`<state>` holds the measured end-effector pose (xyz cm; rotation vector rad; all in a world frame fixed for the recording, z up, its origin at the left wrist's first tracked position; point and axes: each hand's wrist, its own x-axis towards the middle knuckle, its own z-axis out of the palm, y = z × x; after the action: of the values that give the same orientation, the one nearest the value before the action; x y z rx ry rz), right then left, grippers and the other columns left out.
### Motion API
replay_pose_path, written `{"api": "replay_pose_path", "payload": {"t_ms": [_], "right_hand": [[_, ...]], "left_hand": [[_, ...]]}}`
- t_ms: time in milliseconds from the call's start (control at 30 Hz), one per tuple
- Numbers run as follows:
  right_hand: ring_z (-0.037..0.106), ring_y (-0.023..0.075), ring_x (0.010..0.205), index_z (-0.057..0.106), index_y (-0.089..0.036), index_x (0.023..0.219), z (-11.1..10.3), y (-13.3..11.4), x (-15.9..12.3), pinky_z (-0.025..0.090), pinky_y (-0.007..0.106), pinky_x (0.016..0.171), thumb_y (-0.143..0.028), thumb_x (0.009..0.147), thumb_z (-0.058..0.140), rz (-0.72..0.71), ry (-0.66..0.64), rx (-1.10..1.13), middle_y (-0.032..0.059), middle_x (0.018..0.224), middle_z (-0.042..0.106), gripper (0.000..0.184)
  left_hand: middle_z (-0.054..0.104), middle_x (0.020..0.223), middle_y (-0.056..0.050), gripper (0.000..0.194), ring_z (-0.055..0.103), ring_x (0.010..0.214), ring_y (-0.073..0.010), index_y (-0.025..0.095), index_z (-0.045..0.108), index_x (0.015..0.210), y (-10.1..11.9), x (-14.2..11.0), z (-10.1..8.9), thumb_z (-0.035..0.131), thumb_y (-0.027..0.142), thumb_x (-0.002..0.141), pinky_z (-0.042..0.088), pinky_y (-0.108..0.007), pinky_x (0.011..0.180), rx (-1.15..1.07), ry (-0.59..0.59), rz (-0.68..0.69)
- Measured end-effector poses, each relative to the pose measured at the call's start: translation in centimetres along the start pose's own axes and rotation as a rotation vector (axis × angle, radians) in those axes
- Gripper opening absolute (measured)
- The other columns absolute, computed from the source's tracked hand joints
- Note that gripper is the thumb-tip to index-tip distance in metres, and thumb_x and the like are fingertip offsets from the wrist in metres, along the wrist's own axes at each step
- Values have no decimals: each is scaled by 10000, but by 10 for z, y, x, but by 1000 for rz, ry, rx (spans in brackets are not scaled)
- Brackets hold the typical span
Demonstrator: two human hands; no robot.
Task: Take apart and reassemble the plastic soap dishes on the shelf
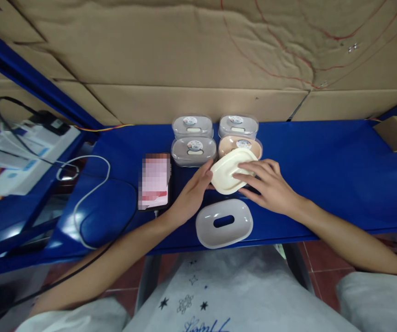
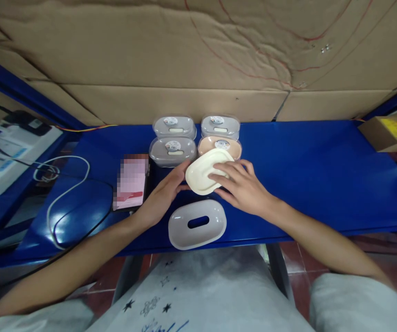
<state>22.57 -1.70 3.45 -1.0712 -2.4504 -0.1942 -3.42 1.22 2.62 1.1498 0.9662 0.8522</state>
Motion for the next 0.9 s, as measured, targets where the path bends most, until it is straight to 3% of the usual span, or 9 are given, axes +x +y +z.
{"api": "replay_pose_path", "payload": {"t_ms": [133, 267, 400, 467, 567, 633, 700, 800, 900], "right_hand": [[681, 289, 1149, 677, -202, 1314, -4, 1, -1, 391, 478, 1002, -384, 1051, 657, -37, 1, -32, 136, 1298, 731, 320], [698, 228, 977, 722, -176, 1134, -7, -1, 0, 418, 417, 921, -365, 1048, 670, -102, 27, -11, 86, 1118, 763, 214], [680, 190, 906, 719, -170, 1136, -9, -6, -1, 452, 371, 856, -302, 996, 749, -125, 158, 65, 52, 1035, 764, 194], [678, 191, 924, 718, -183, 1188, -9, -9, -2, 460, 368, 839, -286, 965, 787, -126, 215, 110, 52, 1064, 763, 255], [676, 190, 931, 711, -216, 1291, -8, -14, -3, 466, 372, 838, -278, 941, 814, -137, 252, 180, 44, 1093, 764, 370], [675, 190, 946, 702, -246, 1346, -7, -16, -2, 470, 372, 857, -282, 944, 811, -159, 248, 213, 25, 1072, 767, 418], [679, 192, 993, 707, -244, 1346, -6, -19, -2, 480, 370, 899, -302, 967, 785, -186, 236, 204, 21, 1059, 769, 392], [668, 207, 1101, 734, -232, 1279, -5, -27, -2, 499, 372, 968, -485, 1013, 699, -254, 253, 161, 41, 1100, 770, 369], [624, 235, 1260, 730, -233, 1307, -3, -37, -4, 501, 384, 1049, -691, 988, 616, -414, 185, 195, 71, 1233, 758, 569]], "left_hand": [[374, 1753, -56, 615, 330, 1616, -308, 309, 443, 1630, -4, -4, -1, 532, 541, 1068, 293, -478, 1315, 262, -24, 101], [381, 1735, -92, 611, 397, 1570, -304, 300, 433, 1614, -7, -6, -2, 523, 557, 1068, 374, -485, 1266, 287, -49, 141], [552, 1603, -91, 535, 534, 1446, -288, 287, 562, 1495, -1, -5, 0, 625, 543, 1029, 429, -464, 1214, 72, 52, 176], [640, 1518, -74, 490, 563, 1425, -287, 276, 635, 1426, 7, -6, 2, 662, 532, 1010, 446, -433, 1197, -146, 29, 122], [743, 1382, -99, 489, 602, 1405, -322, 203, 738, 1306, 18, -8, 4, 656, 577, 1002, 494, -414, 1156, -444, -183, -95], [783, 1312, -112, 486, 654, 1353, -325, 173, 760, 1273, 21, -9, 5, 647, 567, 1012, 538, -386, 1102, -549, -309, -221], [807, 1263, -106, 431, 714, 1271, -300, 167, 760, 1277, 22, -11, 4, 638, 503, 1035, 581, -341, 1022, -606, -354, -299], [824, 1229, -91, 377, 752, 1206, -263, 159, 764, 1259, 23, -10, 2, 581, 433, 1076, 613, -299, 959, -675, -277, -318], [833, 1208, -55, 347, 753, 1213, -233, 166, 765, 1249, 31, -7, 0, 532, 377, 1102, 625, -284, 969, -726, -75, -217]]}}
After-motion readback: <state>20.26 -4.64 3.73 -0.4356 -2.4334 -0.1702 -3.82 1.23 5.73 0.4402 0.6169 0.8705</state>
